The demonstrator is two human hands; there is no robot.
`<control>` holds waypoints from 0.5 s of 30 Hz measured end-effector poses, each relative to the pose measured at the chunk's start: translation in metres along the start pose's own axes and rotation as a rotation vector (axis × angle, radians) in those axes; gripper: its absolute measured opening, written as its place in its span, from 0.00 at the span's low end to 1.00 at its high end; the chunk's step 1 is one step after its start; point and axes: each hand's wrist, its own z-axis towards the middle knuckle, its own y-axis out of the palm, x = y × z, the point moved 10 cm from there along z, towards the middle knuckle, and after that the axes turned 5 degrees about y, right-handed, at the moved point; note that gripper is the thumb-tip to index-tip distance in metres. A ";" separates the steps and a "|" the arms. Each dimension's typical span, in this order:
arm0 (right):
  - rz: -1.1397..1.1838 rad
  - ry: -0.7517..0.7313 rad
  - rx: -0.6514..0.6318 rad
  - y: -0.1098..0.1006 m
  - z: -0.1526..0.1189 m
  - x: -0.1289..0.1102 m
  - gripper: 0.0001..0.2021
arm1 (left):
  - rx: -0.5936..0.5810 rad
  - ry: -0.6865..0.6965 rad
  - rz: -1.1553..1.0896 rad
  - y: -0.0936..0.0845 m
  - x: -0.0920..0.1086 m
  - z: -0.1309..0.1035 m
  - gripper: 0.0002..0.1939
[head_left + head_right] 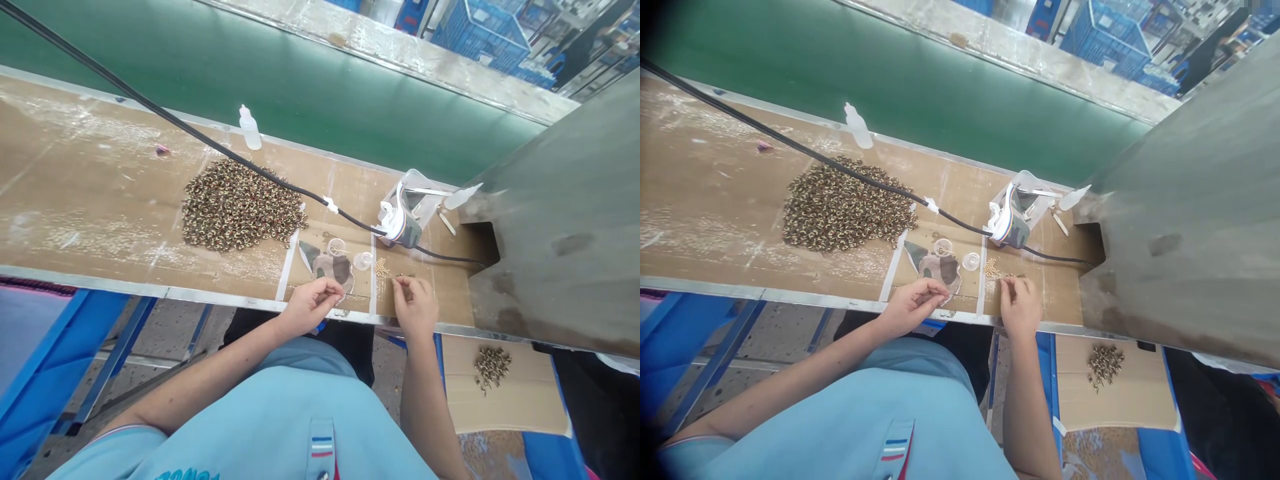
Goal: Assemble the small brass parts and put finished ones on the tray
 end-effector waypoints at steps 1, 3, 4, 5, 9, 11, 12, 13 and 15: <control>0.007 -0.026 -0.032 0.005 0.000 -0.005 0.11 | -0.001 -0.001 0.003 0.000 0.000 0.000 0.07; 0.020 -0.077 -0.069 0.012 0.000 -0.014 0.11 | -0.005 0.003 0.016 0.000 0.000 0.000 0.07; 0.024 -0.101 -0.077 0.014 0.001 -0.018 0.11 | -0.009 0.007 0.024 0.000 0.000 0.000 0.07; 0.028 -0.125 -0.082 0.015 0.001 -0.022 0.11 | -0.011 0.011 0.031 0.000 0.001 0.000 0.07; 0.033 -0.173 -0.093 0.019 0.001 -0.029 0.10 | -0.017 0.021 0.053 0.000 0.001 0.000 0.07; 0.033 -0.185 -0.098 0.020 0.001 -0.031 0.10 | -0.024 0.025 0.055 0.001 0.002 0.000 0.07; 0.032 -0.188 -0.102 0.020 0.001 -0.032 0.10 | -0.029 0.027 0.054 0.001 0.002 0.000 0.07; 0.031 -0.188 -0.106 0.020 0.001 -0.032 0.10 | -0.033 0.029 0.053 0.002 0.002 0.000 0.07; 0.027 -0.179 -0.114 0.021 0.002 -0.030 0.10 | -0.036 0.035 0.046 0.002 0.003 0.000 0.07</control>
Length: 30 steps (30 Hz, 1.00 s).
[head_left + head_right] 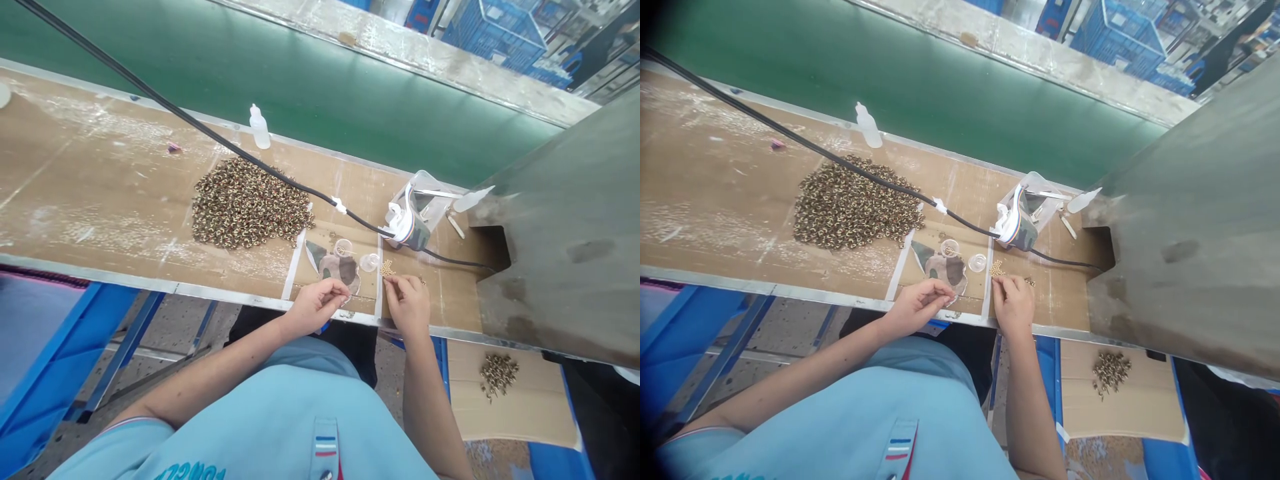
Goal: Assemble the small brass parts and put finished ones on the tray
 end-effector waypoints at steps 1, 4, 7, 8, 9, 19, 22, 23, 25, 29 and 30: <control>-0.004 0.006 -0.003 0.000 0.000 0.001 0.10 | 0.002 0.005 -0.005 0.000 0.000 0.000 0.07; -0.020 0.020 -0.011 0.000 0.002 0.004 0.10 | 0.011 0.029 -0.016 0.000 0.002 0.000 0.07; -0.036 0.004 -0.023 0.002 0.003 0.003 0.11 | 0.015 0.042 -0.012 0.000 0.003 0.000 0.06; -0.043 -0.012 -0.027 0.003 0.004 0.002 0.11 | 0.016 0.042 -0.010 0.000 0.003 0.000 0.06; -0.051 -0.029 -0.030 0.003 0.004 0.000 0.11 | 0.016 0.042 -0.008 0.000 0.003 0.000 0.06; -0.021 0.015 -0.060 0.001 0.004 0.004 0.11 | 0.009 0.050 -0.008 -0.001 0.003 0.000 0.07; -0.027 0.019 -0.054 0.002 0.005 0.002 0.11 | 0.010 0.047 -0.004 0.000 0.003 0.000 0.07; -0.037 0.011 -0.050 0.002 0.006 0.000 0.11 | 0.011 0.045 -0.004 0.000 0.002 0.000 0.07; -0.061 -0.009 -0.041 0.004 0.007 -0.005 0.10 | 0.013 0.042 -0.009 0.000 0.002 0.000 0.07; -0.088 -0.027 -0.026 0.007 0.008 -0.008 0.10 | 0.016 0.035 -0.025 -0.001 0.001 -0.001 0.07; -0.087 -0.027 -0.026 0.008 0.008 -0.008 0.09 | 0.019 0.026 -0.037 -0.001 0.000 -0.001 0.07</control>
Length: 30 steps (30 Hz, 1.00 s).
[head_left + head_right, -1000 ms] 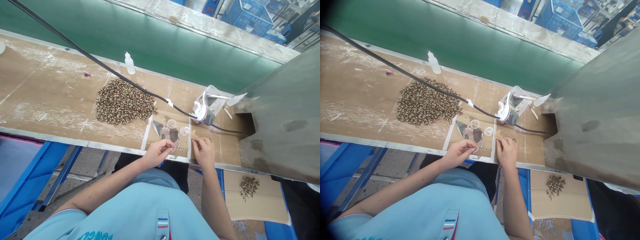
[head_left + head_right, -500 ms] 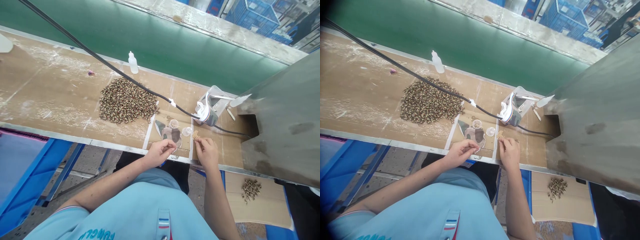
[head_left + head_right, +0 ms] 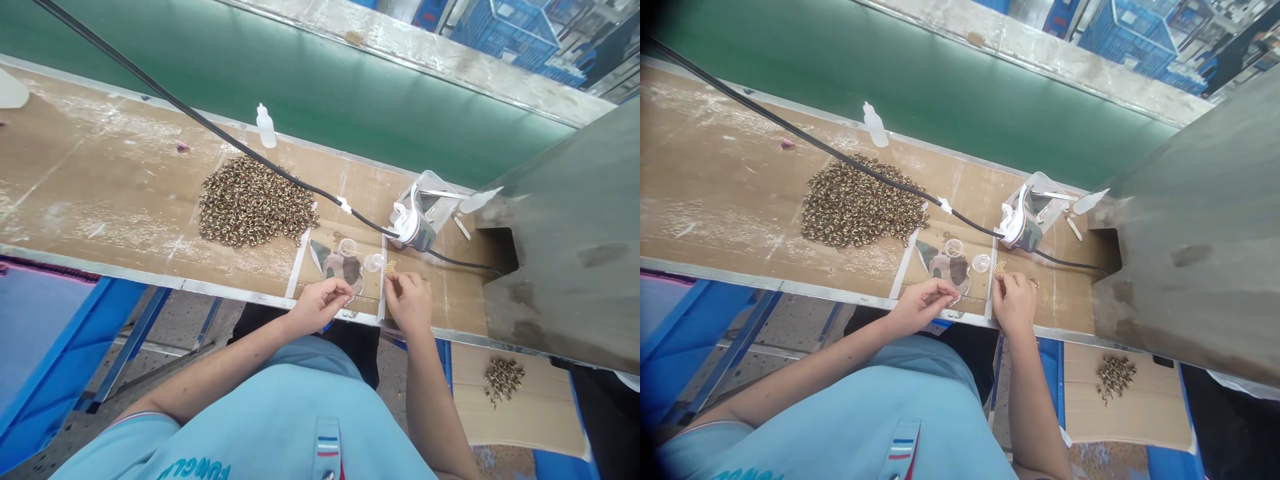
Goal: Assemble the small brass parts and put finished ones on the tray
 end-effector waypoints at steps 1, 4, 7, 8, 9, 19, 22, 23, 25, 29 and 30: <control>0.002 -0.001 0.000 0.000 0.000 0.000 0.09 | 0.005 -0.015 -0.019 0.000 -0.001 0.000 0.07; 0.029 -0.007 0.044 -0.007 -0.002 -0.001 0.08 | 0.027 -0.092 -0.128 -0.001 -0.006 0.000 0.08; 0.123 -0.006 0.123 -0.020 -0.005 -0.012 0.06 | 0.060 -0.200 -0.293 0.000 -0.016 0.001 0.11; 0.166 -0.012 0.133 -0.023 -0.007 -0.018 0.05 | 0.069 -0.233 -0.346 0.000 -0.019 0.001 0.13; 0.211 -0.025 0.130 -0.024 -0.008 -0.027 0.04 | 0.072 -0.262 -0.389 0.001 -0.021 0.001 0.15; 0.348 -0.152 0.090 -0.008 -0.021 -0.081 0.04 | 0.077 -0.377 -0.573 0.000 -0.030 0.003 0.22; 0.361 -0.148 0.089 -0.006 -0.025 -0.079 0.07 | 0.071 -0.377 -0.591 0.001 -0.030 0.004 0.21; 0.365 -0.142 0.090 -0.005 -0.026 -0.078 0.08 | 0.069 -0.373 -0.595 0.001 -0.030 0.005 0.22; 0.368 -0.131 0.094 -0.005 -0.028 -0.078 0.08 | 0.069 -0.361 -0.606 0.001 -0.029 0.005 0.22; 0.412 -0.056 0.090 -0.006 -0.026 -0.076 0.07 | 0.083 -0.334 -0.621 0.000 -0.027 0.006 0.23; 0.433 -0.024 0.092 -0.007 -0.025 -0.073 0.06 | 0.086 -0.330 -0.621 0.000 -0.026 0.006 0.23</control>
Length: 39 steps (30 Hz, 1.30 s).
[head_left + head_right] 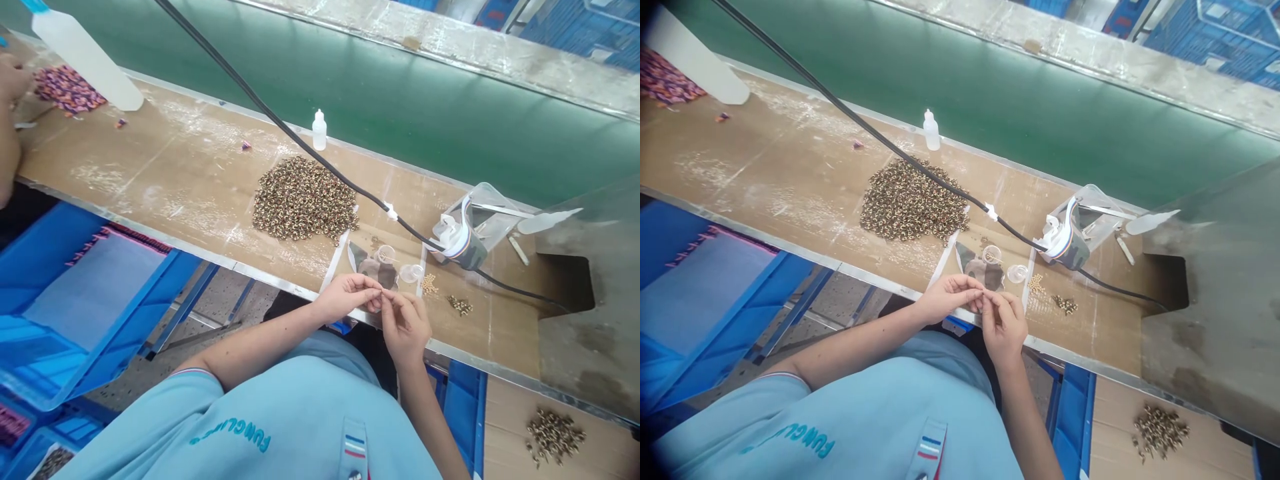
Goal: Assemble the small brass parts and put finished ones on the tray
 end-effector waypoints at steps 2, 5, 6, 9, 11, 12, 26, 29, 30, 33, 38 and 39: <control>0.030 0.048 0.015 -0.003 0.002 0.003 0.04 | 0.007 0.005 0.003 0.000 0.001 -0.001 0.23; 0.034 0.067 0.011 -0.005 0.004 0.005 0.03 | 0.016 0.010 0.014 0.000 0.001 -0.002 0.23; 0.030 0.066 0.005 -0.004 0.004 0.005 0.04 | 0.017 0.013 0.019 0.000 0.001 -0.002 0.23; 0.021 0.054 -0.008 -0.003 0.002 0.005 0.04 | 0.020 0.032 0.033 0.000 0.002 -0.003 0.22; 0.015 0.044 -0.016 -0.001 0.001 0.004 0.05 | 0.021 0.043 0.040 -0.001 0.002 -0.003 0.22; 0.011 0.041 -0.017 -0.001 0.001 0.004 0.05 | 0.020 0.046 0.043 -0.001 0.002 -0.003 0.22; -0.102 -0.091 -0.038 0.004 0.000 -0.003 0.05 | 0.000 0.041 0.073 0.000 -0.001 -0.003 0.20; -0.107 -0.116 -0.038 0.004 0.000 -0.004 0.04 | -0.005 0.050 0.082 0.000 0.000 -0.003 0.19; -0.106 -0.121 -0.038 0.004 0.000 -0.005 0.04 | -0.008 0.055 0.087 0.000 0.001 -0.003 0.19; -0.107 -0.120 -0.046 0.004 0.000 -0.005 0.04 | -0.010 0.062 0.103 0.001 0.002 -0.003 0.18; -0.104 -0.109 -0.061 0.003 0.000 -0.003 0.06 | -0.002 0.066 0.130 0.001 0.000 -0.003 0.17; -0.106 -0.114 -0.075 0.004 0.001 -0.002 0.07 | -0.001 0.067 0.136 0.001 0.000 -0.003 0.16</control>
